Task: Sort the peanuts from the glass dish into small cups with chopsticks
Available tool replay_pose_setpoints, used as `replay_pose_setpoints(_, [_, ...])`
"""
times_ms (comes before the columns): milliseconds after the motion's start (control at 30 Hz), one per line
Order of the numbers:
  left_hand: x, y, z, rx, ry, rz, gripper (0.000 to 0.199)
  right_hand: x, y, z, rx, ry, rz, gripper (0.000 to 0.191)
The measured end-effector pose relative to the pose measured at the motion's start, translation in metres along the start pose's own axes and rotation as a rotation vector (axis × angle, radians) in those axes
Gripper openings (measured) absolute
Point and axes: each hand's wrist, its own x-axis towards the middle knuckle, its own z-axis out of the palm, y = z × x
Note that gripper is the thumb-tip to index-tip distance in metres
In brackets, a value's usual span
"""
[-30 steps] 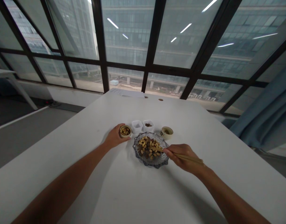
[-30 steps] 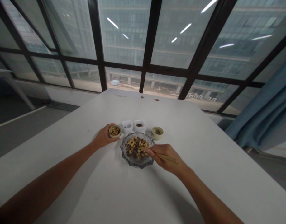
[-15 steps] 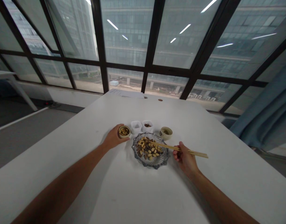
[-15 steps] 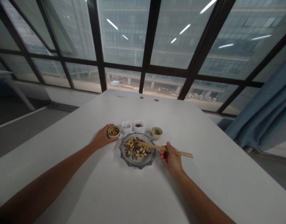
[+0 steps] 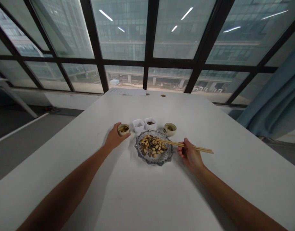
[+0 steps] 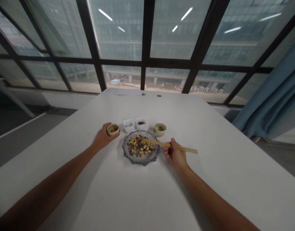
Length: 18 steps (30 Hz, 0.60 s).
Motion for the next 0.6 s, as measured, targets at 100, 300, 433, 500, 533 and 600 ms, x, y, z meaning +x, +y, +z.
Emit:
replay_pose_setpoints(100, [0.003,-0.002,-0.003,0.091,0.083,0.002,0.074,0.000,0.003,0.001,0.002,0.014,-0.060,0.044])
replay_pose_setpoints(300, [0.008,0.029,-0.002,0.381,0.070,0.353,0.069,-0.004,0.009,0.007,-0.049,0.018,-0.270,0.056])
replay_pose_setpoints(433, [0.022,0.056,0.014,0.507,-0.116,0.398,0.067,-0.003,0.011,0.008,-0.089,-0.007,-0.302,0.058])
replay_pose_setpoints(500, [0.032,0.064,0.019,0.563,-0.195,0.358,0.069,-0.001,0.010,0.007,-0.088,-0.001,-0.307,0.058])
replay_pose_setpoints(533, [0.036,0.067,0.020,0.581,-0.224,0.343,0.070,0.000,0.009,0.006,-0.087,0.003,-0.308,0.058])
replay_pose_setpoints(600, [0.041,0.068,0.018,0.583,-0.245,0.349,0.070,0.000,0.007,0.006,-0.098,0.016,-0.329,0.058])
